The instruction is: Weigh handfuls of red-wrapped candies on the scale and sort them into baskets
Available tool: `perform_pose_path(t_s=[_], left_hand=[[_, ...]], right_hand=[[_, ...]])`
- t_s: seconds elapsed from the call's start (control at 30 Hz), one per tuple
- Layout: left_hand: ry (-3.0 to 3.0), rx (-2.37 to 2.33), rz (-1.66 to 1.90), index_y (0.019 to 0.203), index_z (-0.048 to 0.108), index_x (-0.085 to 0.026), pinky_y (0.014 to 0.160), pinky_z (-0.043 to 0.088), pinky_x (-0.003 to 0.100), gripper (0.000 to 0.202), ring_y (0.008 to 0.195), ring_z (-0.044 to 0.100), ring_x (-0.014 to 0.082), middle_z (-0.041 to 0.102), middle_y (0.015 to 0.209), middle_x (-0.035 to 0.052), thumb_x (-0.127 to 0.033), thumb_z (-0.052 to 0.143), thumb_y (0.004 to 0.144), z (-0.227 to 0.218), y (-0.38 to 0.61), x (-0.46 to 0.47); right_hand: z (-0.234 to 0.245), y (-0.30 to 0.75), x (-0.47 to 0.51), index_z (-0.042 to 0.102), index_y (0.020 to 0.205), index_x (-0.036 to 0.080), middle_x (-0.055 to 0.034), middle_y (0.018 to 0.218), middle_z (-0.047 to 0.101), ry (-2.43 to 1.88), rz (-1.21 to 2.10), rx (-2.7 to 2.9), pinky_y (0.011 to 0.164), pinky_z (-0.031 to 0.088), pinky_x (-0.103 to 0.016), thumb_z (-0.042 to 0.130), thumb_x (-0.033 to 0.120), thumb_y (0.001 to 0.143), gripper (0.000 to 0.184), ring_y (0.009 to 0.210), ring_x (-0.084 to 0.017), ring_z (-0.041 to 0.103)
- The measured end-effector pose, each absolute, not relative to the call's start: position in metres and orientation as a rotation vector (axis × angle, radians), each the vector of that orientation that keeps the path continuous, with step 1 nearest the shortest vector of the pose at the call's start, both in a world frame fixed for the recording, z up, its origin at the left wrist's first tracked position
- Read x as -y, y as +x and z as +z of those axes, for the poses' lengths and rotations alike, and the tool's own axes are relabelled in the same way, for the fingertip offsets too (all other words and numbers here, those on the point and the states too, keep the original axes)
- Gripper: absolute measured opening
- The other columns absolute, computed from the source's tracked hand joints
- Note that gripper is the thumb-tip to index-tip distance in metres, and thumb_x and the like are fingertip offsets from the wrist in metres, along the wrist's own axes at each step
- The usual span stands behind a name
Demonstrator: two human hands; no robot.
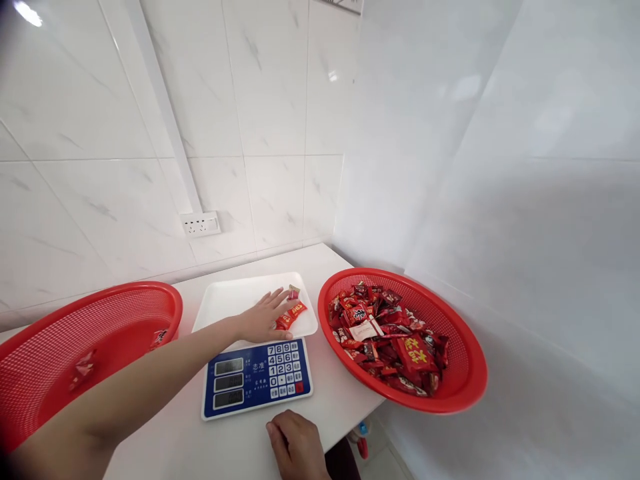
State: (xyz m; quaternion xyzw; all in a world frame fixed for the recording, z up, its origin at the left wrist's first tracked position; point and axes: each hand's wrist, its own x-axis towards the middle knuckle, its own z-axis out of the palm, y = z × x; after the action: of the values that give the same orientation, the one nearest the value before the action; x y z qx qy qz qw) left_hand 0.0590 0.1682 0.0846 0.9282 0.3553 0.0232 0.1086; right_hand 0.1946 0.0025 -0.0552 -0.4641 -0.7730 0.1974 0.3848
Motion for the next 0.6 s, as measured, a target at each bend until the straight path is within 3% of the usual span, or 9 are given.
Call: perform_pose_path(t_s=[0.17, 0.3, 0.43, 0.6], left_hand=[[2.807, -1.014, 0.043, 0.136, 0.032, -0.028, 0.106, 0.017, 0.055, 0.075, 0.136, 0.009, 0.0356, 0.017, 0.149, 0.0121, -0.072, 0.035, 0.075, 0.074, 0.079, -0.190], [2.893, -1.097, 0.128, 0.123, 0.047, -0.023, 0.102, 0.030, 0.045, 0.055, 0.128, 0.029, 0.0311, 0.038, 0.136, 0.0111, -0.059, 0.037, 0.083, 0.073, 0.083, -0.196], [2.961, -1.209, 0.150, 0.104, 0.057, -0.018, 0.084, 0.045, 0.040, 0.040, 0.104, 0.050, 0.0272, 0.055, 0.110, 0.0112, -0.048, 0.036, 0.087, 0.074, 0.082, -0.197], [2.991, -1.329, 0.114, 0.099, 0.055, -0.017, 0.064, 0.048, 0.033, 0.035, 0.087, 0.058, 0.0238, 0.060, 0.098, 0.0096, -0.046, 0.038, 0.087, 0.075, 0.078, -0.199]], right_hand=[[-0.070, 0.194, -0.007, 0.054, 0.070, 0.020, -0.0015, 0.061, 0.061, -1.130, 0.429, 1.954, 0.051, 0.038, -0.021, 0.034, 0.032, 0.091, 0.031, 0.054, -0.013, 0.057], [-0.073, 0.194, -0.007, 0.054, 0.070, 0.021, -0.0013, 0.061, 0.061, -1.137, 0.425, 1.970, 0.052, 0.038, -0.022, 0.035, 0.031, 0.091, 0.030, 0.055, -0.013, 0.057], [-0.068, 0.195, -0.006, 0.053, 0.071, 0.021, -0.0016, 0.062, 0.061, -1.133, 0.440, 1.992, 0.053, 0.039, -0.021, 0.035, 0.030, 0.090, 0.028, 0.056, -0.013, 0.057], [-0.062, 0.196, -0.005, 0.053, 0.071, 0.021, -0.0019, 0.064, 0.062, -1.153, 0.473, 2.005, 0.053, 0.039, -0.021, 0.036, 0.029, 0.090, 0.027, 0.057, -0.013, 0.058]])
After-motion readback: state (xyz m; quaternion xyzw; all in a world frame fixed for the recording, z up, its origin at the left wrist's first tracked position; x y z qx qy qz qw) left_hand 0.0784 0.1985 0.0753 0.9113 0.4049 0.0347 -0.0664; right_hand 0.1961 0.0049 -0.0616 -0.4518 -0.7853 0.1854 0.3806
